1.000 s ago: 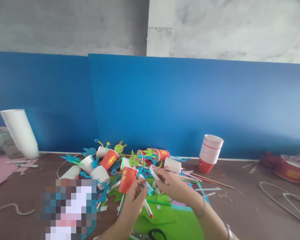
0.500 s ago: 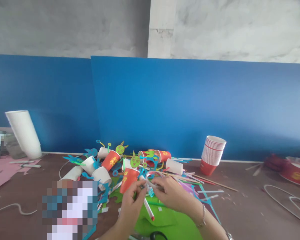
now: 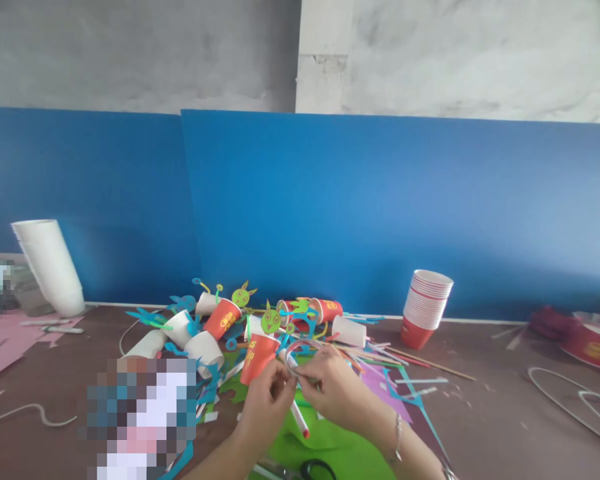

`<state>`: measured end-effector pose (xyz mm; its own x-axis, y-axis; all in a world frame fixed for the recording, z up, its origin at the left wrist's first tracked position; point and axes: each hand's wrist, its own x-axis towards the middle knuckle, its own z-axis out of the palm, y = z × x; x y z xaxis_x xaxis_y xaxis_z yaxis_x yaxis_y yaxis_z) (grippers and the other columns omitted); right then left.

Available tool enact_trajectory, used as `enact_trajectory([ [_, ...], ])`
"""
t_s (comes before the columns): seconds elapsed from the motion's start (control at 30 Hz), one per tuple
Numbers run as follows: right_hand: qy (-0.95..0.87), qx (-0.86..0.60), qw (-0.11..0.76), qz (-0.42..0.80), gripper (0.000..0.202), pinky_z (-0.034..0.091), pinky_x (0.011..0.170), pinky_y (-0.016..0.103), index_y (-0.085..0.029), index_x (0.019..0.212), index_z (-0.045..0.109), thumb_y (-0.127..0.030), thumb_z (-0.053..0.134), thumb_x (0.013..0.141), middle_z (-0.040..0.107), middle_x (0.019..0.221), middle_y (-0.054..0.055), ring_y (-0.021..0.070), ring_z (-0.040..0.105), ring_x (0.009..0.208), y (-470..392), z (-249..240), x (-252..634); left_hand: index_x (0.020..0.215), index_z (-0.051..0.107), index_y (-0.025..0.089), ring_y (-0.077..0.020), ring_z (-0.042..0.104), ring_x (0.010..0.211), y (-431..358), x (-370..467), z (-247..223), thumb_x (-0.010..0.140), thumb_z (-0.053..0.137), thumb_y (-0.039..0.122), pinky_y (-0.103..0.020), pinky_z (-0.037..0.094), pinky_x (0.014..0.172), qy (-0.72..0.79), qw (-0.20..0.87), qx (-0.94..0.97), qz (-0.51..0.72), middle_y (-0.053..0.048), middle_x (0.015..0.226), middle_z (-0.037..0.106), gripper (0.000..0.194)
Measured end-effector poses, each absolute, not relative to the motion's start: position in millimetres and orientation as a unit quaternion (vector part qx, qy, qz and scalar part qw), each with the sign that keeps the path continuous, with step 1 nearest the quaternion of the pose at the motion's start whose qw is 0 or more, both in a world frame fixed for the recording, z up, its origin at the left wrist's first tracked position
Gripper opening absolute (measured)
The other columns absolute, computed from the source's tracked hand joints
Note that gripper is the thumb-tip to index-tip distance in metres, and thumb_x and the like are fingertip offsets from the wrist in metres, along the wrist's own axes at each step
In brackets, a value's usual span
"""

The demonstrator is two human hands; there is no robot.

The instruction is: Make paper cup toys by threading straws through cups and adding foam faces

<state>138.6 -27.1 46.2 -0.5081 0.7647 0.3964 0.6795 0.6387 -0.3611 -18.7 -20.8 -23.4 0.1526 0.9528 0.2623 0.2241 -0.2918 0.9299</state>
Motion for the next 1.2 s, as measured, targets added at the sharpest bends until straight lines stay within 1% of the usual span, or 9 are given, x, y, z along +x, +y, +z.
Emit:
enact_trajectory([
  [0.23, -0.860, -0.432, 0.258, 0.087, 0.026, 0.030, 0.068, 0.027, -0.018, 0.055, 0.030, -0.009, 0.046, 0.073, 0.035, 0.048, -0.007, 0.0093, 0.031, 0.050, -27.2, 41.5, 138.6, 0.078, 0.054, 0.019, -0.0124, 0.035, 0.051, -23.6, -25.3, -18.7, 0.088, 0.048, 0.040, -0.025, 0.021, 0.051, 0.508, 0.277, 0.720, 0.383, 0.008, 0.055, 0.030, 0.024],
  [0.43, -0.851, -0.435, 0.275, 0.102, 0.026, 0.030, 0.068, 0.028, -0.019, 0.054, 0.031, -0.010, 0.045, 0.075, 0.035, 0.049, -0.006, 0.0095, 0.034, 0.051, -28.4, 46.2, 136.6, 0.079, 0.057, 0.018, -0.0122, 0.037, 0.051, -24.9, -26.9, -24.9, 0.091, 0.045, 0.039, -0.024, 0.023, 0.050, 0.485, 0.250, 0.736, 0.401, 0.006, 0.057, 0.035, 0.027],
  [0.6, -0.828, -0.441, 0.326, 0.115, 0.027, 0.027, 0.065, 0.028, -0.019, 0.052, 0.028, -0.009, 0.047, 0.069, 0.029, 0.048, -0.007, 0.0092, 0.029, 0.050, -30.9, 46.9, 131.1, 0.073, 0.058, 0.019, -0.0116, 0.037, 0.048, -25.3, -26.8, -28.0, 0.090, 0.048, 0.036, -0.023, 0.023, 0.048, 0.463, 0.220, 0.734, 0.446, 0.007, 0.054, 0.033, 0.026],
  [0.73, -0.788, -0.443, 0.358, 0.233, 0.032, 0.019, 0.053, 0.027, -0.020, 0.049, 0.022, -0.010, 0.046, 0.068, 0.019, 0.049, -0.007, 0.0092, 0.021, 0.050, -30.0, 43.7, 127.4, 0.072, 0.059, 0.019, -0.0101, 0.036, 0.044, -26.8, -28.1, -25.5, 0.089, 0.051, 0.029, -0.021, 0.025, 0.045, 0.433, 0.173, 0.739, 0.487, 0.007, 0.051, 0.034, 0.022],
  [0.87, -0.697, -0.460, 0.368, 0.408, 0.031, 0.017, 0.049, 0.026, -0.021, 0.046, 0.030, -0.021, 0.048, 0.071, 0.022, 0.051, -0.006, 0.0087, 0.019, 0.050, -27.7, 39.9, 124.7, 0.072, 0.058, 0.019, -0.0090, 0.037, 0.043, -29.3, -30.1, -25.6, 0.088, 0.052, 0.021, -0.020, 0.027, 0.044, 0.398, 0.093, 0.746, 0.526, 0.007, 0.050, 0.038, 0.017],
  [0.97, -0.653, -0.464, 0.377, 0.466, 0.035, 0.017, 0.049, 0.026, -0.021, 0.045, 0.030, -0.029, 0.050, 0.073, 0.023, 0.050, -0.006, 0.0088, 0.018, 0.051, -28.9, 39.5, 122.1, 0.073, 0.059, 0.020, -0.0088, 0.038, 0.042, -32.8, -29.3, -24.3, 0.087, 0.053, 0.019, -0.020, 0.029, 0.044, 0.381, 0.086, 0.742, 0.545, 0.006, 0.050, 0.044, 0.016],
  [1.03, -0.677, -0.478, 0.373, 0.418, 0.036, 0.019, 0.050, 0.026, -0.021, 0.045, 0.030, -0.028, 0.050, 0.075, 0.022, 0.050, -0.007, 0.0092, 0.020, 0.050, -30.2, 41.1, 122.2, 0.073, 0.059, 0.020, -0.0091, 0.037, 0.042, -35.2, -27.6, -20.6, 0.087, 0.054, 0.022, -0.020, 0.029, 0.042, 0.389, 0.121, 0.720, 0.562, 0.006, 0.050, 0.043, 0.016],
  [1.07, -0.702, -0.494, 0.373, 0.354, 0.035, 0.022, 0.051, 0.025, -0.021, 0.046, 0.032, -0.026, 0.050, 0.075, 0.024, 0.049, -0.006, 0.0096, 0.024, 0.050, -30.2, 42.4, 123.5, 0.073, 0.059, 0.020, -0.0093, 0.037, 0.042, -36.1, -26.6, -18.0, 0.087, 0.054, 0.024, -0.020, 0.029, 0.042, 0.398, 0.146, 0.700, 0.574, 0.006, 0.050, 0.043, 0.016],
  [1.2, -0.749, -0.580, 0.318, 0.029, 0.027, 0.035, 0.073, 0.029, -0.019, 0.055, 0.052, -0.018, 0.049, 0.082, 0.052, 0.054, -0.002, 0.0130, 0.047, 0.059, -19.4, 46.4, 141.3, 0.073, 0.058, 0.019, -0.0113, 0.047, 0.053, -36.1, -22.8, -6.6, 0.087, 0.056, 0.036, -0.020, 0.039, 0.050, 0.421, 0.285, 0.607, 0.611, 0.003, 0.060, 0.050, 0.022],
])
